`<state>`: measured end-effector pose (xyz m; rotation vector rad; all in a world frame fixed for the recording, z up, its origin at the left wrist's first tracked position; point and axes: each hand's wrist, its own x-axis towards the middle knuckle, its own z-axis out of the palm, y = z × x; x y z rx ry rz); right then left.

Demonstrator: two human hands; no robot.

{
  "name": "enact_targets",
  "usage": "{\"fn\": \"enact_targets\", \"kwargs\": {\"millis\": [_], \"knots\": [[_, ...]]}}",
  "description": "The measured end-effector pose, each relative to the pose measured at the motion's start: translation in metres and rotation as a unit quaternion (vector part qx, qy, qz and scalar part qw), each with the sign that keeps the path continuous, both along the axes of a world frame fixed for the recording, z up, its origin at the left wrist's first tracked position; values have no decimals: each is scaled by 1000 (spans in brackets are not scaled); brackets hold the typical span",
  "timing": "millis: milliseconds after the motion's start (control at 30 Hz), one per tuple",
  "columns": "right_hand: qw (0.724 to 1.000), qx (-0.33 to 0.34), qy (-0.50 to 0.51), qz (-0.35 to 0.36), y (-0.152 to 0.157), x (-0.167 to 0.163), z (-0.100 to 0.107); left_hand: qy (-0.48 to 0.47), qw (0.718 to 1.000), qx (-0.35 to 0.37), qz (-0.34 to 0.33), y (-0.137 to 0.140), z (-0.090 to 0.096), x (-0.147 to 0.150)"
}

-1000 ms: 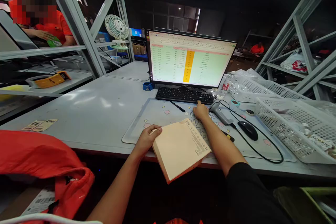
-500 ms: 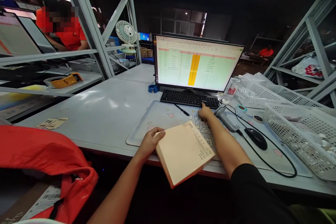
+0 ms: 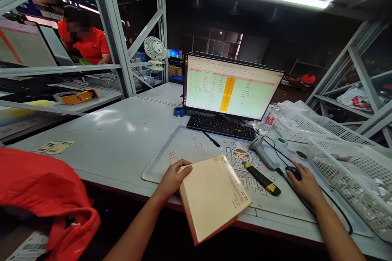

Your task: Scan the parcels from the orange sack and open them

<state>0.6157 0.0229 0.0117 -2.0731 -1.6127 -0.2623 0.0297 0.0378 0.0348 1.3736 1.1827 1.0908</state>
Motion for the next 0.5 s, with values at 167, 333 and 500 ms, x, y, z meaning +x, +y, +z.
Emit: {"fn": "enact_targets", "kwargs": {"millis": [167, 333, 500], "knots": [[999, -11, -11, -41, 4, -8, -18, -2, 1000, -3, 1, -4, 2, -2], [997, -41, -17, -63, 2, -11, -14, -10, 1000, -18, 9, -7, 5, -2], [997, -43, -19, -65, 0, -14, -10, -11, 1000, -22, 9, -7, 3, -3]]}}
